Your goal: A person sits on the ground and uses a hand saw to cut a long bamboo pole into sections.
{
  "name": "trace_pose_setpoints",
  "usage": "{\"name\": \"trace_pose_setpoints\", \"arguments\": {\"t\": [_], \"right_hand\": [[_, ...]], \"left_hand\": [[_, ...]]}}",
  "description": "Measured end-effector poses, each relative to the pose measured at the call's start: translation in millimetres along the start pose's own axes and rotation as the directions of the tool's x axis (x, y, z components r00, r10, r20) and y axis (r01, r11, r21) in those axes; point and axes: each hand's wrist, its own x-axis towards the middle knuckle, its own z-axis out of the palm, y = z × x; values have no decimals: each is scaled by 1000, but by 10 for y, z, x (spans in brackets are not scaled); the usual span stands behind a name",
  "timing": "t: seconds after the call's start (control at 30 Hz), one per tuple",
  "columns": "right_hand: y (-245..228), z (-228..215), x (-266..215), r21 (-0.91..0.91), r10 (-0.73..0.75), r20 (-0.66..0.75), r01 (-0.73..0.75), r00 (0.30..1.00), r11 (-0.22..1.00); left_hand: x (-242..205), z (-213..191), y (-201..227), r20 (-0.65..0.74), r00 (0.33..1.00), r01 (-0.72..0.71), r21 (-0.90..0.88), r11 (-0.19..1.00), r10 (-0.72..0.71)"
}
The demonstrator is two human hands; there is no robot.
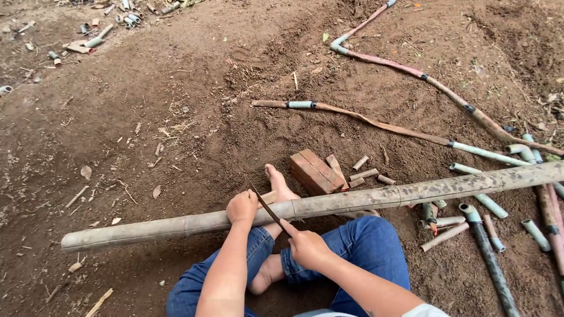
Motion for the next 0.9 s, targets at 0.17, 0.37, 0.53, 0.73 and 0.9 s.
{"name": "trace_pose_setpoints", "arguments": {"t": [0.17,0.37,0.53,0.73,0.9], "right_hand": [[35,112,2,-7,-1,19,1,1000,1000],[122,243,-45,43,-45,8,45,999,998],[211,392,-73,51,-61,48,59,997,997],[324,449,-57,129,-98,-35,102,995,986],[314,368,-79,175,-121,27,115,992,978]], "left_hand": [[-46,-66,0,-15,1000,-6,-26,1000,6],[-82,-142,-1,-9,1000,-9,-39,999,9],[-100,-178,-23,70,998,-7,-44,999,10],[-53,-29,-139,-14,998,-62,32,998,63],[-265,-424,222,121,981,-176,216,961,152]]}}
